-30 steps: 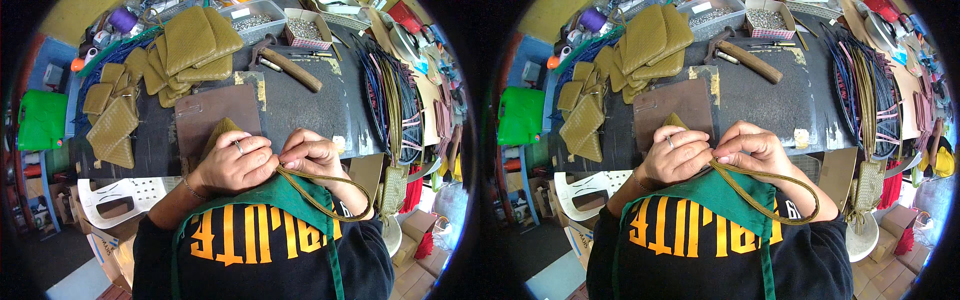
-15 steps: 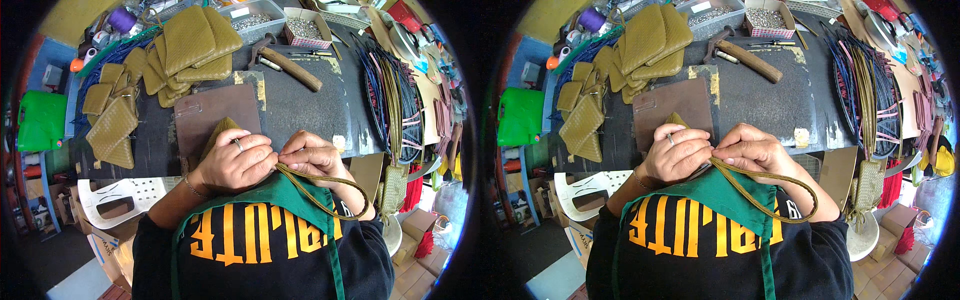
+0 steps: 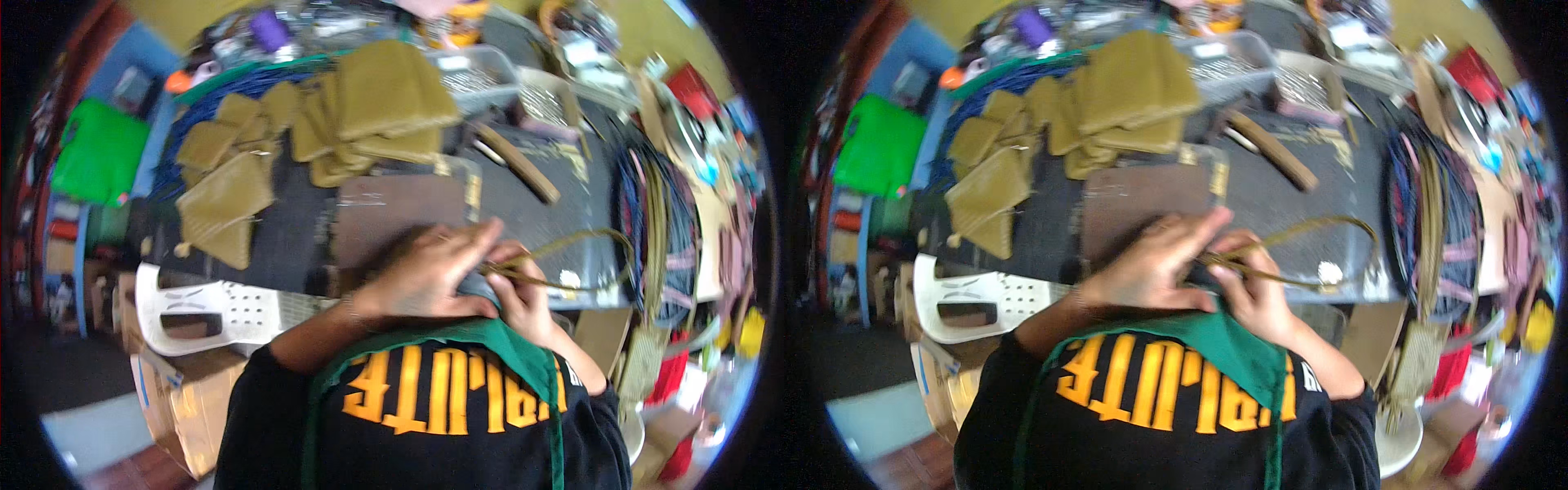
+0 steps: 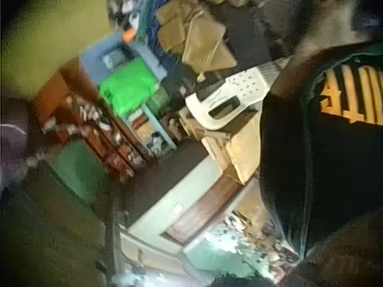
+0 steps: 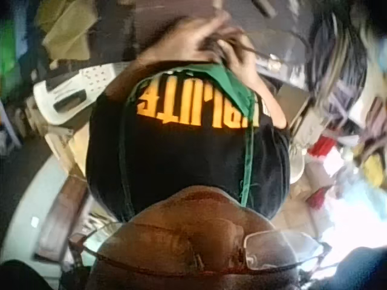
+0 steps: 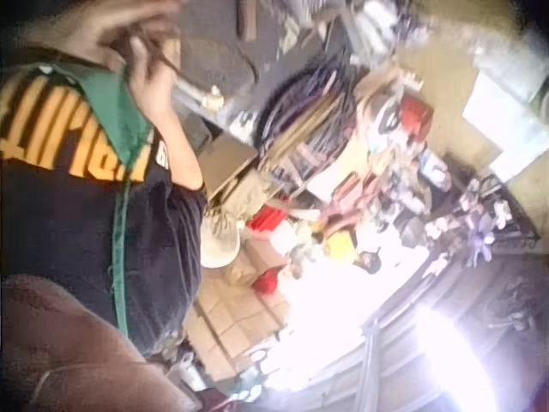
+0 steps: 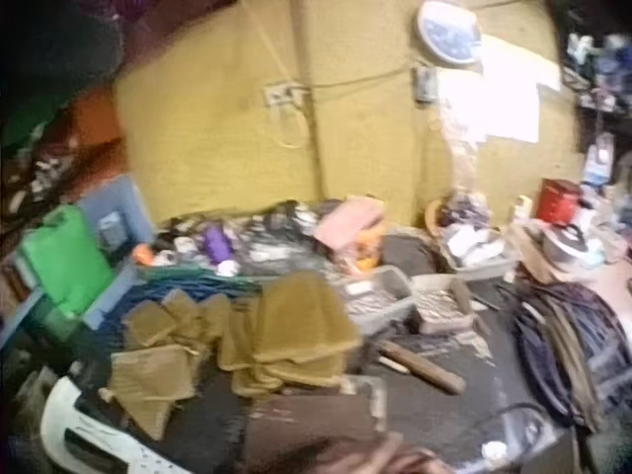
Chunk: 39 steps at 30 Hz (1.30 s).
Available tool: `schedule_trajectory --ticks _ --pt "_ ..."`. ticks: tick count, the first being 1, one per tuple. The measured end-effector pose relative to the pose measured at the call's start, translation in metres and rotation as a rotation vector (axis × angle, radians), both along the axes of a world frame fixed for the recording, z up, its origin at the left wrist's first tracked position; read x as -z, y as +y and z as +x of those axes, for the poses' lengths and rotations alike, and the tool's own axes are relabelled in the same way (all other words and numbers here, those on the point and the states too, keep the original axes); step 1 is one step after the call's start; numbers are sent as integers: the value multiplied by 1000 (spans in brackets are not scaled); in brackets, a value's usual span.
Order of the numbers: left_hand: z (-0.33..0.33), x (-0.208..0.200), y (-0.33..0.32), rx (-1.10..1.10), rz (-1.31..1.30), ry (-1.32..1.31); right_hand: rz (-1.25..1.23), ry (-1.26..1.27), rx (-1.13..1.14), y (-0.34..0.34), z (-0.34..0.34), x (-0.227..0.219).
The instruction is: The person assembles leather components, threading straps through hardware and attaching small metal studs by hand.
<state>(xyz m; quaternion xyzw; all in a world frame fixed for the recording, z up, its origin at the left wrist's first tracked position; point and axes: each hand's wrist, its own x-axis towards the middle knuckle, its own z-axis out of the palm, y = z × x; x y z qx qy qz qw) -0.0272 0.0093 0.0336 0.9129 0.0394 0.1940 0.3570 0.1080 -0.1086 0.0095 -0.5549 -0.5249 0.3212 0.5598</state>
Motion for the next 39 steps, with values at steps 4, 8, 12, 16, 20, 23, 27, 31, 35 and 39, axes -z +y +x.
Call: schedule_trajectory --ticks 4,8,12,16,20,23,27,31,35,39 --pt "15 18 -12 -77 9 -96 27 11 76 -5 -4 5" --pt "10 17 -14 -130 41 -51 23 7 43 -1 -6 7" --pt "7 27 -16 -143 47 -31 -14 -177 40 -1 -7 7" --pt "8 33 -13 -125 -16 -59 -41 -260 69 -1 -6 26" --pt "5 40 -13 -168 8 -31 -196 -23 85 0 -8 39" --pt "-1 34 -12 -209 -53 -11 -37 -354 68 11 -15 13" --pt "0 7 -9 -220 42 86 19 -155 93 8 -18 17" --pt "-9 -3 -3 -123 26 111 150 -97 188 7 -21 16" --pt "-14 2 2 -102 78 89 257 -228 215 9 -19 16" --pt "-14 5 3 -100 167 35 200 -139 218 9 -21 12"
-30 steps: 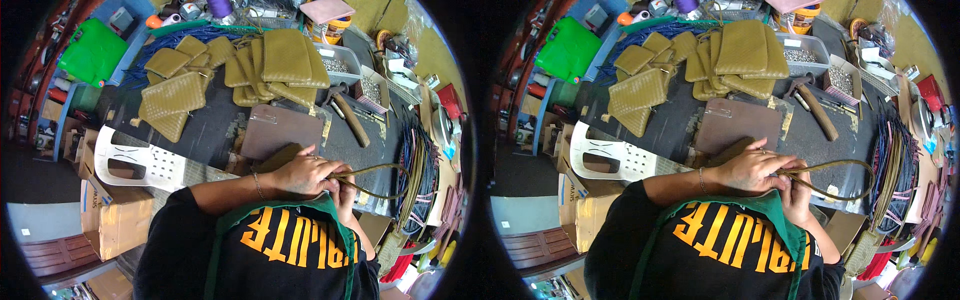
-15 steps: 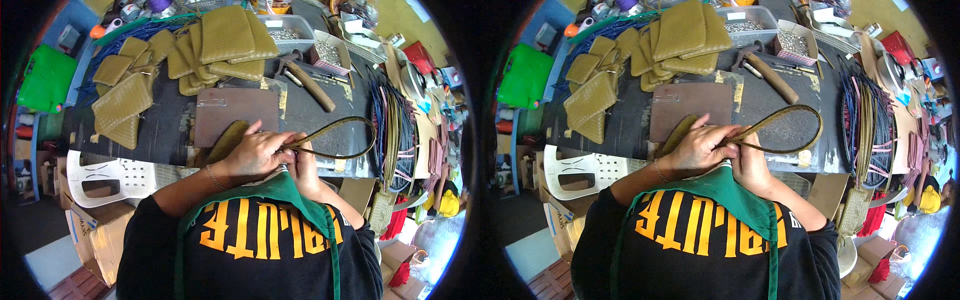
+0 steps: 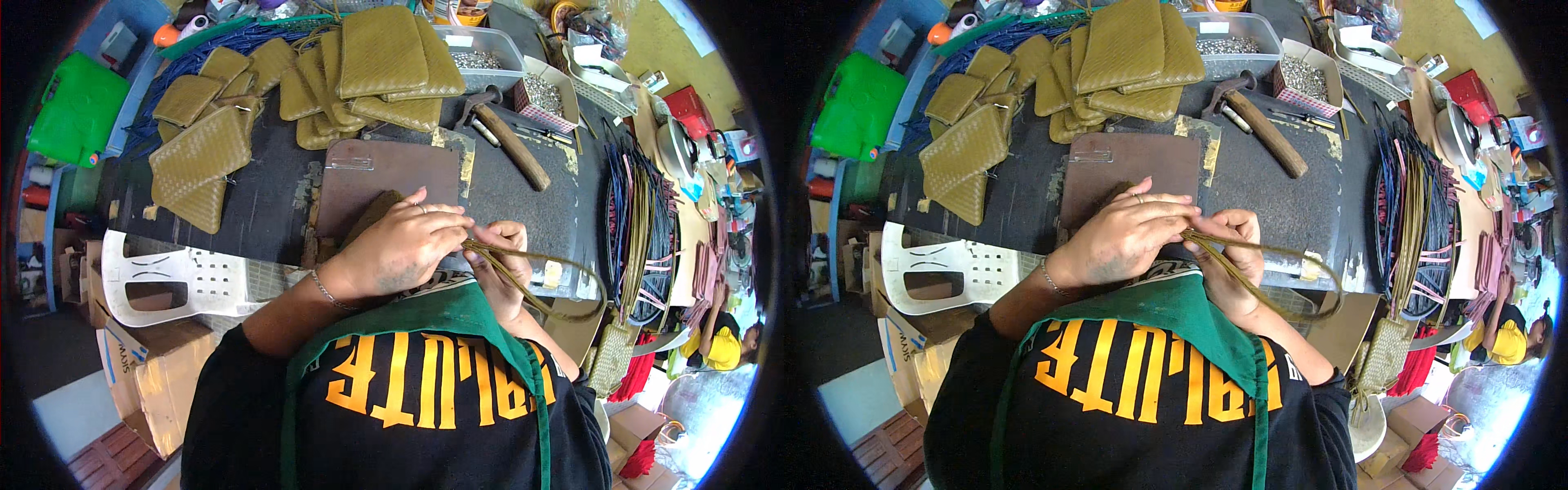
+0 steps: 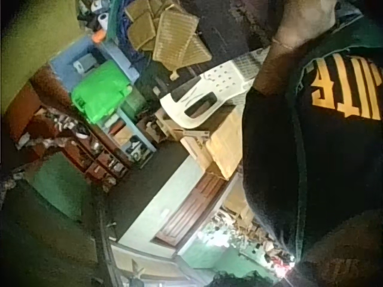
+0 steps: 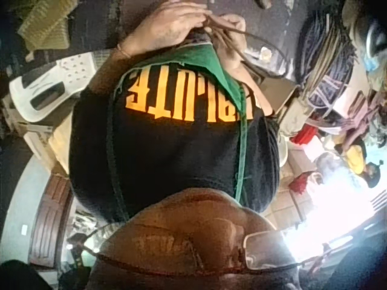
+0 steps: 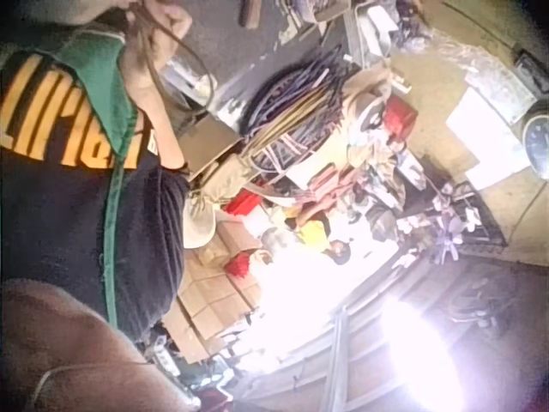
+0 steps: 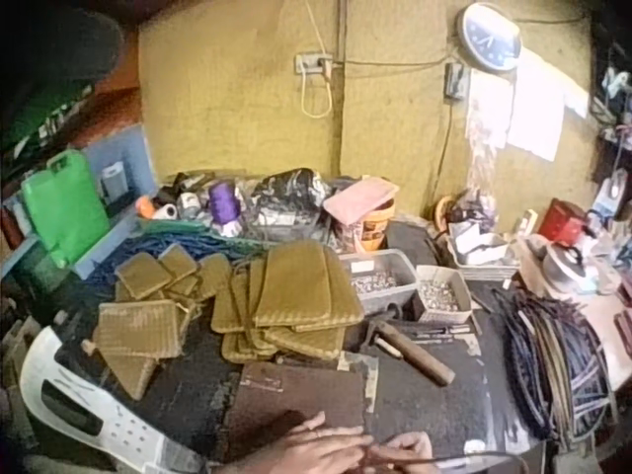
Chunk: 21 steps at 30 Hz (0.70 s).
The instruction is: The person assembles leather components, threading straps through hardware and attaching small metal studs by hand.
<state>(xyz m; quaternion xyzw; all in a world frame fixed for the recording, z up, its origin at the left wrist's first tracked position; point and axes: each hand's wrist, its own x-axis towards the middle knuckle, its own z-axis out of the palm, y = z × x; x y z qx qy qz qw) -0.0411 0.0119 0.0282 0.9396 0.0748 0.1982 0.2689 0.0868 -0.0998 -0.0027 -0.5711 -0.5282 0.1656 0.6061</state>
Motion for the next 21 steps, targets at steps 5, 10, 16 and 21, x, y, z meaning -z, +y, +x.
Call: schedule_trajectory --ticks 5,10,16,21 --pt "-1 0 -4 -84 88 -64 80 -223 -13 9 5 -4" --pt "-2 -12 2 -194 -187 -68 35 -85 -4 13 4 3" --pt "4 9 -5 -148 -70 17 -25 -104 -68 17 1 -4" --pt "7 14 -10 -149 -215 -90 38 -242 -70 16 4 0"
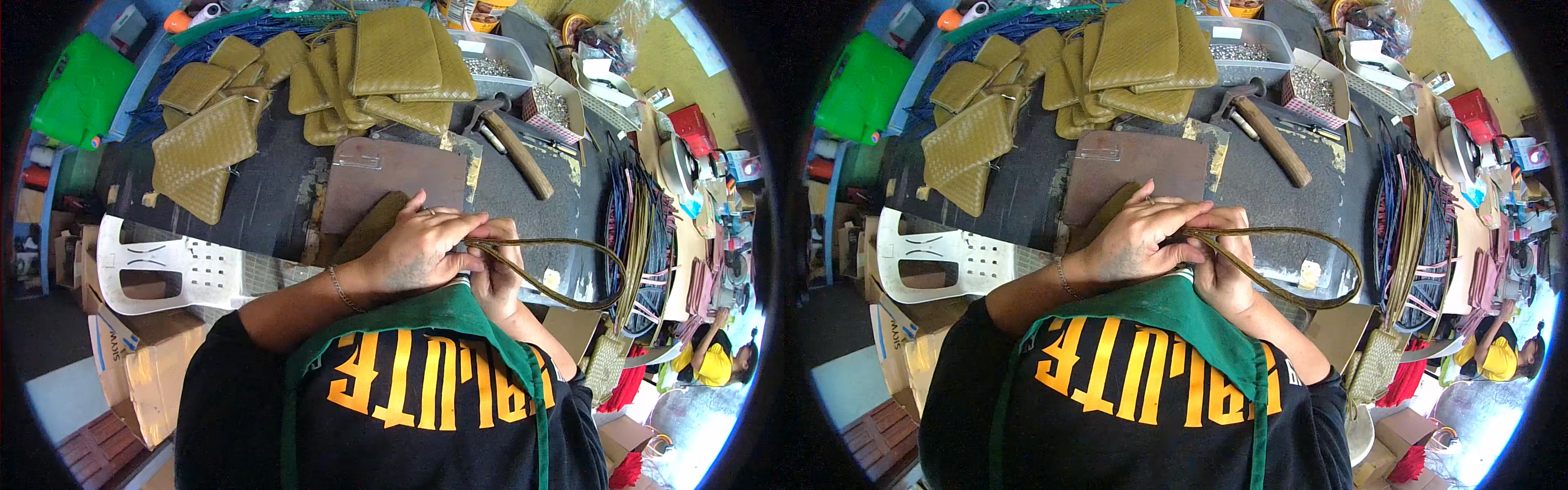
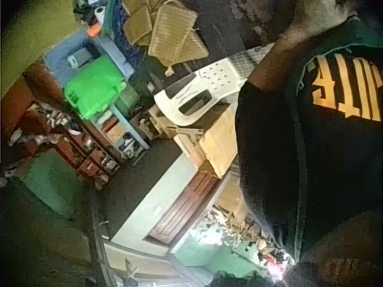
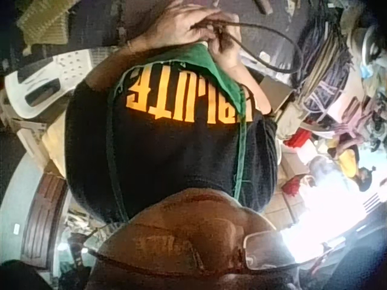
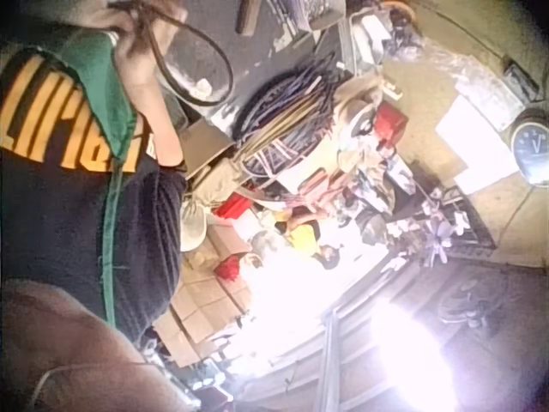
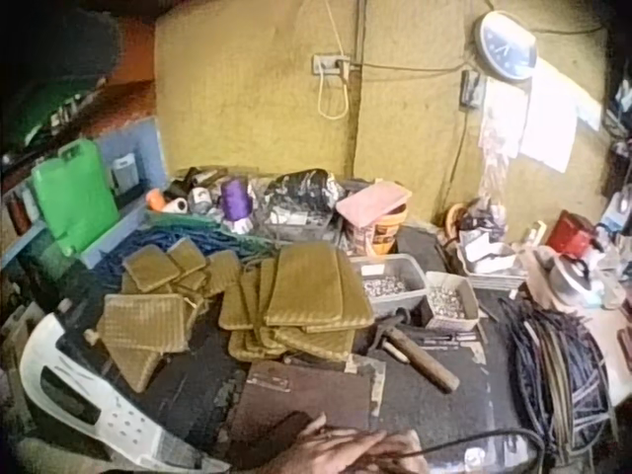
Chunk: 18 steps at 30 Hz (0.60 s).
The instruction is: The person assembles leather components, threading straps through hardware and attaching small metal studs by hand.
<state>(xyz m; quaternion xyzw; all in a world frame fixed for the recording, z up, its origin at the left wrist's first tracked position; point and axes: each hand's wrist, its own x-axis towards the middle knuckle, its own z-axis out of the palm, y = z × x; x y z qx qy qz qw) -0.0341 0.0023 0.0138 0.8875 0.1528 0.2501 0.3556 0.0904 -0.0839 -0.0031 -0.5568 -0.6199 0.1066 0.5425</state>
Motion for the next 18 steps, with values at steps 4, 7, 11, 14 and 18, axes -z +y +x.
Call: schedule_trajectory --ticks 4,7,11,14,18 --pt "2 3 -2 -1 -28 -45 78 -52 -14 0 5 1" --pt "2 5 -2 -6 -14 -108 89 -100 -26 1 5 -4" --pt "3 0 2 44 -91 -23 63 -41 -7 0 6 -5" --pt "0 -12 7 60 -69 59 13 125 -14 -5 7 -2" --pt "-8 -7 11 34 -21 206 -183 498 -87 -7 7 -8"
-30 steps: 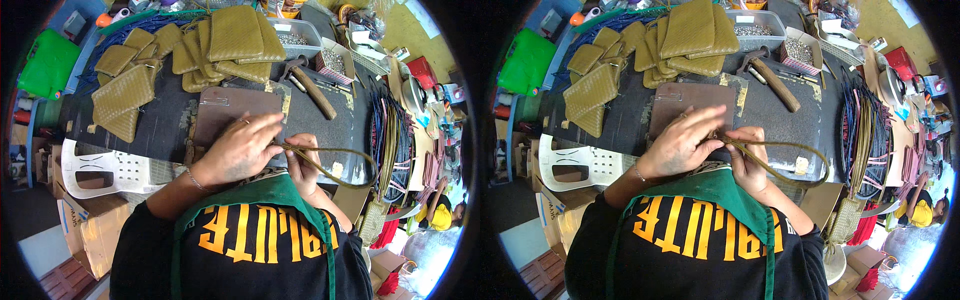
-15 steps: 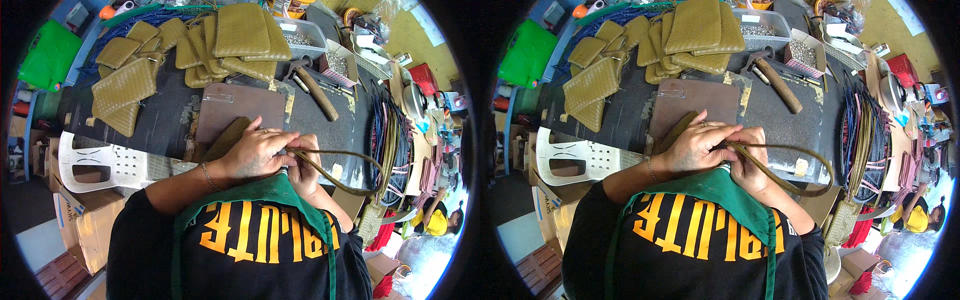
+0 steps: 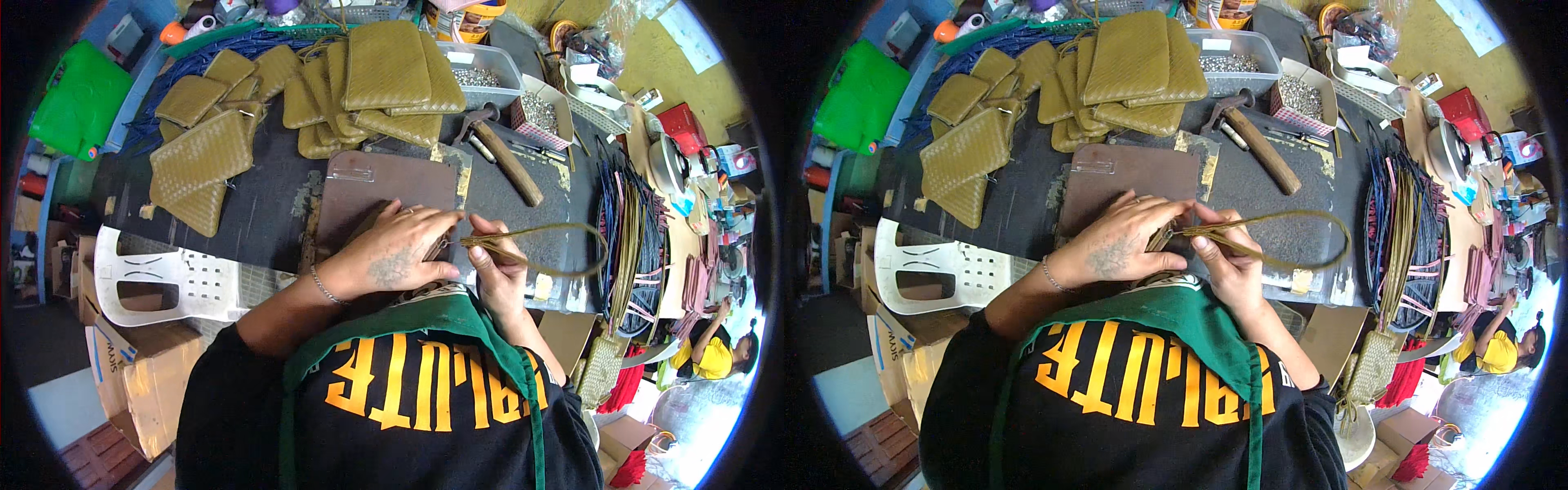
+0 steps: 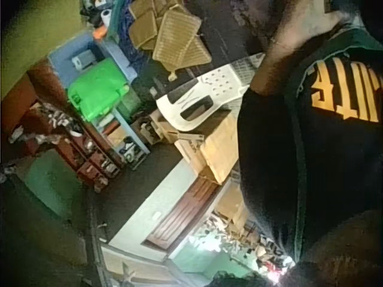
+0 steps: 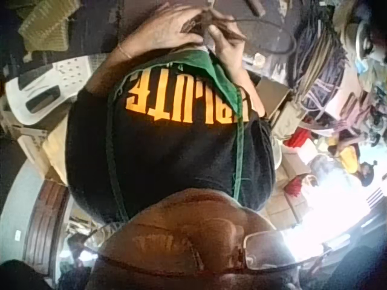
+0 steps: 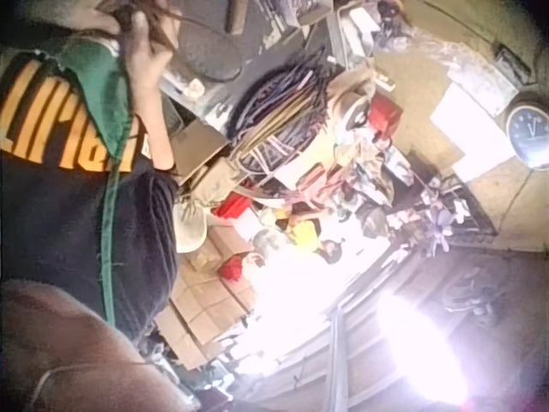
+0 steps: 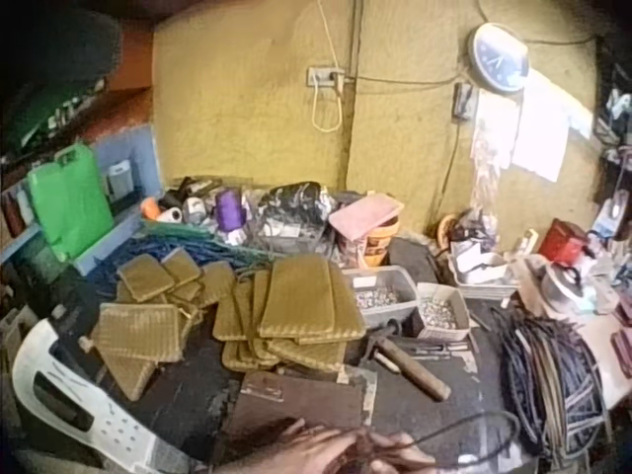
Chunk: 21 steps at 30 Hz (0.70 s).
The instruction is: The person assembles leather components, threading straps through hardware and attaching small metal studs by hand.
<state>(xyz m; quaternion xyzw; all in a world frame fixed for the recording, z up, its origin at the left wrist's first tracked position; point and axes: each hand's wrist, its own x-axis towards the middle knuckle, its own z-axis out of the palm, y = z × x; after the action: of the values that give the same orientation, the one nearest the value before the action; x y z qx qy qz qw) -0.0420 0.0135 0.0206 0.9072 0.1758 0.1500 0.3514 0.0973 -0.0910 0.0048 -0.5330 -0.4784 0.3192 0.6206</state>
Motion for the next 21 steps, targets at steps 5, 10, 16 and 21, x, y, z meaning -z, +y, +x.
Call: schedule_trajectory --ticks 5,10,16,21 --pt "1 -1 4 66 -33 -67 67 537 -114 5 7 14" --pt "-2 -11 8 145 -182 -128 -51 640 -151 26 15 2" --pt "-24 -21 0 111 -558 -261 40 415 -351 42 1 -8" --pt "-30 -24 1 -31 -512 -430 -5 -146 -372 33 -27 3"
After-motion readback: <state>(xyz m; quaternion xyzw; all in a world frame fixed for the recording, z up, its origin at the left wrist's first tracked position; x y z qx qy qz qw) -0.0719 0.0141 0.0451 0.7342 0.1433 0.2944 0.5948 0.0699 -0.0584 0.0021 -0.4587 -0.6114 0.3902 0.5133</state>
